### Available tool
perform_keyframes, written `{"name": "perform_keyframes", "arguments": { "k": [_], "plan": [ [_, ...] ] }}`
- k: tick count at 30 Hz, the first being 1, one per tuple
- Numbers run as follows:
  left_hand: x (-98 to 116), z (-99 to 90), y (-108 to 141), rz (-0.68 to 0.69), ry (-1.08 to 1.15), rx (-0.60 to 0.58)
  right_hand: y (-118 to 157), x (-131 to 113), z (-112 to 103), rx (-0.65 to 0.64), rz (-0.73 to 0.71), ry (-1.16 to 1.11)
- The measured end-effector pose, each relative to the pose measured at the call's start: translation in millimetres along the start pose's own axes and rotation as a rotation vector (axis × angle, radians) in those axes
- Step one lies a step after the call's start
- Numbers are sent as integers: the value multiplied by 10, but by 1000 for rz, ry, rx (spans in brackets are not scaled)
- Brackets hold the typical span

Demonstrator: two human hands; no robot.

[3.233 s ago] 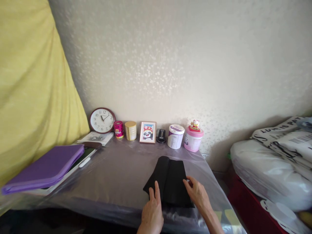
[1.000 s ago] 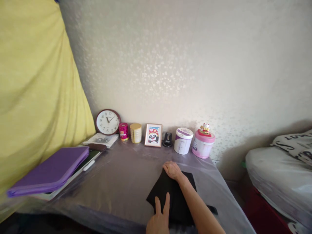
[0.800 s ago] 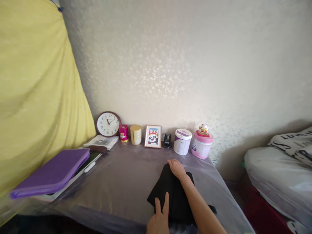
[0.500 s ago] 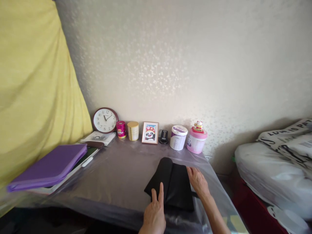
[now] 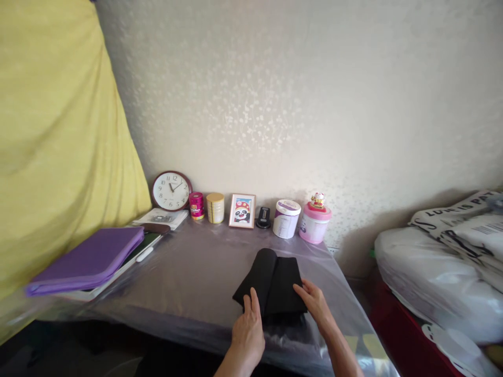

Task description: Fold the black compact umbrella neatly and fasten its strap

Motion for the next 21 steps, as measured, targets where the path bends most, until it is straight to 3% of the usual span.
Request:
{"name": "perform_keyframes", "arguments": {
  "k": [4,8,14,21],
  "plan": [
    [6,1,1,-6,-5,-18,-87,-297,311,-103,-20,-305],
    [0,-8,-19,-1,19,-1,-258,-483,683,-165,-49,-345],
    [-33,23,-49,35,50,-10,-482,-378,1107,-186,-35,-138],
    [-113,16,-66,30,92,23,-684,-183,1252,-189,-70,224]
  ]
}}
Point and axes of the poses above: each hand's wrist, its own y-axis away from the middle knuckle, its own z-axis out of the palm, x = y × z, the point moved 9 cm from there along -y, towards the middle knuckle, and after that the axes turned 4 degrees about -x, right-handed, at the moved point
